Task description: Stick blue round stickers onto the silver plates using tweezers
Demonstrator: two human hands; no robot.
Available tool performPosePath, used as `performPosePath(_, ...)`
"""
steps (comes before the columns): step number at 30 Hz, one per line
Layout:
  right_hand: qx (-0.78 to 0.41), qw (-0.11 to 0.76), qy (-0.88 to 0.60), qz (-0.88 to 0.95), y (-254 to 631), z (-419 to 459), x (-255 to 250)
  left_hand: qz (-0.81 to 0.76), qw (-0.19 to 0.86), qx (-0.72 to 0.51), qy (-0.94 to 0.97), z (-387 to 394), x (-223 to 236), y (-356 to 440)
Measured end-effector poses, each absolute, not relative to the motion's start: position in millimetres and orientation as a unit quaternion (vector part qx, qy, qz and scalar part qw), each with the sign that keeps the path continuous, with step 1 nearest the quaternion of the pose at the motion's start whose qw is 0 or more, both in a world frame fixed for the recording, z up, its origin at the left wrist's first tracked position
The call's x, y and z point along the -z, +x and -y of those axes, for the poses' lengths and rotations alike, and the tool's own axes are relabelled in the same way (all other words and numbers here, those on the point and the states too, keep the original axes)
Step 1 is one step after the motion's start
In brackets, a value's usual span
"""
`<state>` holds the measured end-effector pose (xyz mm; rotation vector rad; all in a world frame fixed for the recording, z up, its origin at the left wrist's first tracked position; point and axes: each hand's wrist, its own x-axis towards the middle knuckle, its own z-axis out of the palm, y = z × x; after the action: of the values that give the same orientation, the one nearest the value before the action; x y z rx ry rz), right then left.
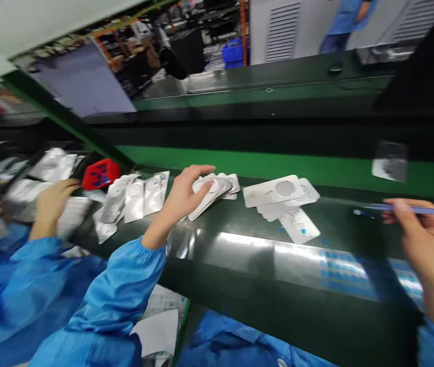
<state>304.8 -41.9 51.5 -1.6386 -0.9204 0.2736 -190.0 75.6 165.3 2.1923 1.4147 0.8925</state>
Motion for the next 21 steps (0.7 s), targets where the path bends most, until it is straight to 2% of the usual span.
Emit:
performPosePath(4, -0.147, 0.586, -0.694, 0.392, 311.7, 41.9, -41.9, -0.326, 0.205, -0.22, 0.896, -41.2, -165.1, -111.4)
performPosePath(7, -0.107, 0.6, -0.69, 0.39, 307.7, 43.3, -38.4, -0.297, 0.203, -0.157, 0.92, -37.0, -154.5, -58.8)
performPosePath(11, -0.097, 0.63, -0.674, 0.373, 310.9, 46.6, -37.3, -0.307, 0.184, -0.038, 0.933, -75.3, -145.7, 19.0)
performPosePath(15, -0.14, 0.56, -0.718, 0.388, 306.3, 40.3, -38.9, -0.31, 0.163, 0.043, 0.936, -139.4, -142.8, 117.7)
performPosePath(21, -0.145, 0.481, -0.76, 0.413, 281.2, 21.1, -58.0, -0.31, 0.132, 0.057, 0.94, -207.2, -157.9, 234.3)
